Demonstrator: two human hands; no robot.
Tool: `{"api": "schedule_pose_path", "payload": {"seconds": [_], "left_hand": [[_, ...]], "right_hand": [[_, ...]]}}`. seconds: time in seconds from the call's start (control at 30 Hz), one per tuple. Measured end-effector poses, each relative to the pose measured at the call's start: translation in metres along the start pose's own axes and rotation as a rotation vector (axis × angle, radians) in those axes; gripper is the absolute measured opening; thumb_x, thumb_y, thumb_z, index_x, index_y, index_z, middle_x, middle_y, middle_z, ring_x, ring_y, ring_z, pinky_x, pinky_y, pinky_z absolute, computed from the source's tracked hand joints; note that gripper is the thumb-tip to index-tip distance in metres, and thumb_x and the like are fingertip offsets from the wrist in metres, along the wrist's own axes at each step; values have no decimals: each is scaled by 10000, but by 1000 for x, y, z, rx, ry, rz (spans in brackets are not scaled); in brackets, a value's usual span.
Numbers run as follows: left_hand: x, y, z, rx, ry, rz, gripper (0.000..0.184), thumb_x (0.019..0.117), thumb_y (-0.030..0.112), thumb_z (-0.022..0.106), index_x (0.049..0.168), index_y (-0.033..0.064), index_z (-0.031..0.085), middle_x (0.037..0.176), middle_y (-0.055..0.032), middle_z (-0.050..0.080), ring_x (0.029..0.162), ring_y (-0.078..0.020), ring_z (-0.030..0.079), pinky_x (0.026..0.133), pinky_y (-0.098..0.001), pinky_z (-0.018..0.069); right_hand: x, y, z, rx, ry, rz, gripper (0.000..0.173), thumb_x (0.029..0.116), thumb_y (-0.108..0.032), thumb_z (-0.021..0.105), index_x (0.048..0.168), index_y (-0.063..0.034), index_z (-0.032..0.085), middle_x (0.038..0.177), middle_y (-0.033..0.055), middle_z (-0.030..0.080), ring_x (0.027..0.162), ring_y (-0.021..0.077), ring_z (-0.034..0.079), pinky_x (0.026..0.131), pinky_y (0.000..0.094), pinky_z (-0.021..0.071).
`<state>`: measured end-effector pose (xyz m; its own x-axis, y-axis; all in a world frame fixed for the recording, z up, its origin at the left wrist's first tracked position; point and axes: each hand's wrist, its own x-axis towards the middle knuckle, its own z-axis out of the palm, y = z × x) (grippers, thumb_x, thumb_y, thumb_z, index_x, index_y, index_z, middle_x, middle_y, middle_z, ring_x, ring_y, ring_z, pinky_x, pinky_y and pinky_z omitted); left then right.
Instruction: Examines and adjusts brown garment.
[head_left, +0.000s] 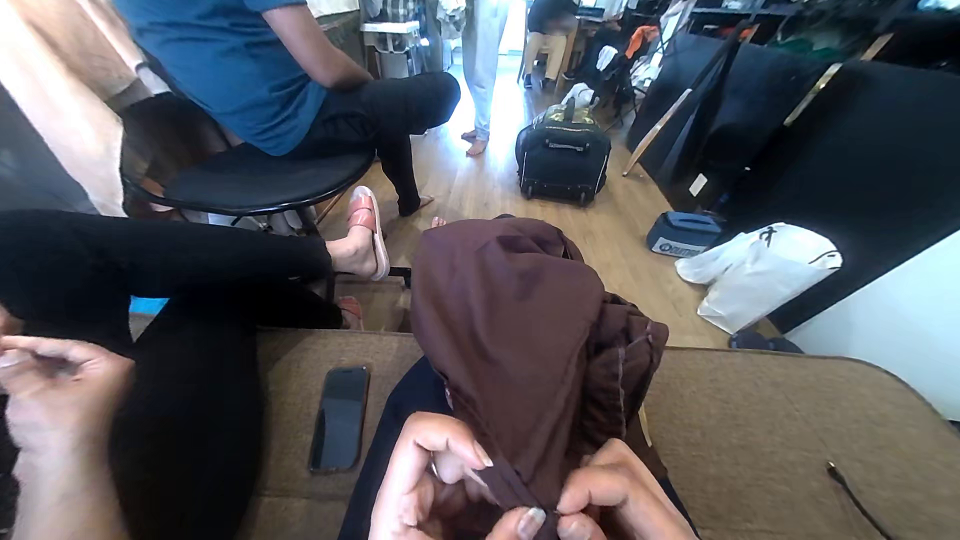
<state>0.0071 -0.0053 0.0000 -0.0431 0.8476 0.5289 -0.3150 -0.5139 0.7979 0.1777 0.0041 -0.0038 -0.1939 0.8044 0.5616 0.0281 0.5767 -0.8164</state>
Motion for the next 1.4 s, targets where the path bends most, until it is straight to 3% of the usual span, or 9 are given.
{"api": "schedule_pose_path", "payload": {"seconds": [0.2,0.4,0.53,0.73,1.2,1.4], "left_hand": [[2,1,-3,-104,-81,-66,445,864,-74,741,1159,187,535,1065,110,696,923,-9,708,816,-224,619],[3,1,-5,-35,-126,-84,400,871,-49,748,1129,175,540,1032,113,677,918,5,689,817,-216,608],[3,-1,-5,-58,-117,-94,397,865,-59,747,1136,164,562,1045,109,683,928,4,686,829,-213,604],[5,-4,-2,-231,-32,-169,400,839,-113,711,1117,152,600,1018,79,710,892,-17,704,799,-225,610],[2,-3,2,-79,43,-43,465,822,-108,743,1127,178,541,1047,104,699,884,-12,711,789,-228,625],[1,-4,1,7,45,16,454,832,-62,763,1130,199,539,1031,123,679,897,5,694,793,-212,620]], "right_hand": [[1,2,-4,83,-33,46,161,1011,-206,652,941,-61,654,906,-15,575,872,-44,557,761,89,473],[2,0,-8,114,-44,93,175,981,-208,701,913,-54,650,875,-19,573,802,-52,557,692,83,478],[3,1,-7,193,-71,151,184,983,-210,698,902,-52,651,875,-31,574,774,-63,548,656,88,472],[2,3,0,246,-69,162,169,1003,-202,658,921,-56,644,908,-40,583,819,-67,549,708,97,478],[-1,2,5,307,-48,184,125,1041,-180,594,976,-87,646,913,-64,557,748,-75,514,645,96,452],[-1,1,2,220,-50,148,161,1046,-184,585,983,-50,650,888,-30,536,735,-70,500,639,87,440]]}}
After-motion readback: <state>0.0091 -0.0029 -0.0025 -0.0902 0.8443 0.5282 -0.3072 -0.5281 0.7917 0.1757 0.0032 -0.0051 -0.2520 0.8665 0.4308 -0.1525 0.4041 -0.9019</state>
